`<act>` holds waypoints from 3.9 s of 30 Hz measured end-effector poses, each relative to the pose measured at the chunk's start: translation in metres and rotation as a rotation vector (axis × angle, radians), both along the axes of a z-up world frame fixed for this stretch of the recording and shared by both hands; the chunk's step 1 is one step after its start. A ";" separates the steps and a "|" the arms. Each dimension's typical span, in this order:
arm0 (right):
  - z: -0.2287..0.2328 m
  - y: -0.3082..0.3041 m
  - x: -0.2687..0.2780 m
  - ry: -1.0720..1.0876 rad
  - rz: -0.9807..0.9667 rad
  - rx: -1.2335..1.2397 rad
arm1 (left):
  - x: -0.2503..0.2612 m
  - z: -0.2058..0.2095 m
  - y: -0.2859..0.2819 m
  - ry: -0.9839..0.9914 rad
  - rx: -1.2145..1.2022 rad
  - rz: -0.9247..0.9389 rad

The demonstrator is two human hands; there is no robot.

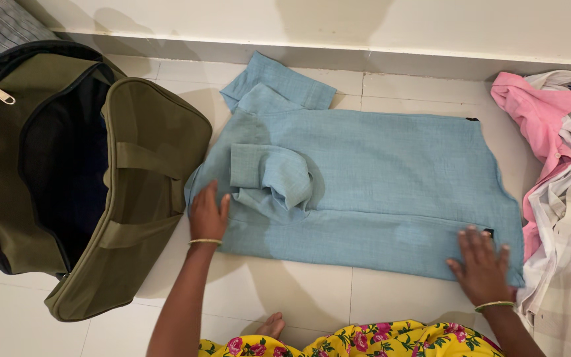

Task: The person folds a light blue button-down shirt by flattening it on the floor, buttoning the cuffs, folding the sleeves inward, and then folding the body of the shirt into a square.

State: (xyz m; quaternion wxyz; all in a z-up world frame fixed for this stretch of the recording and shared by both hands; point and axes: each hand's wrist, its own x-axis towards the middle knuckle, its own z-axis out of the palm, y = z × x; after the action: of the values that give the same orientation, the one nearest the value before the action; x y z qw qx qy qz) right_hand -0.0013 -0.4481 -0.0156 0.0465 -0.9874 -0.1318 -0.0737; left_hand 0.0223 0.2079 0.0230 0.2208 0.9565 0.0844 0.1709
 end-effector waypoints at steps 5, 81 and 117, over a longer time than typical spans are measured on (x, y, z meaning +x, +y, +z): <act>-0.007 0.015 0.004 0.093 0.082 -0.125 | 0.039 -0.001 -0.034 0.059 -0.424 0.167; 0.032 0.201 -0.124 1.029 -0.177 1.645 | -0.190 0.049 -0.269 0.218 -0.458 -0.323; 0.011 0.211 -0.140 0.673 -0.131 1.457 | -0.203 -0.029 -0.247 0.140 -0.863 -0.077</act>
State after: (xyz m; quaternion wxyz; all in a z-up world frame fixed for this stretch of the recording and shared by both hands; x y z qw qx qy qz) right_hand -0.1411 -0.2374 -0.0046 0.7117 -0.6839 0.0286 0.1578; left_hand -0.1807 -0.0394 -0.0060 0.6001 0.7884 0.1274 0.0465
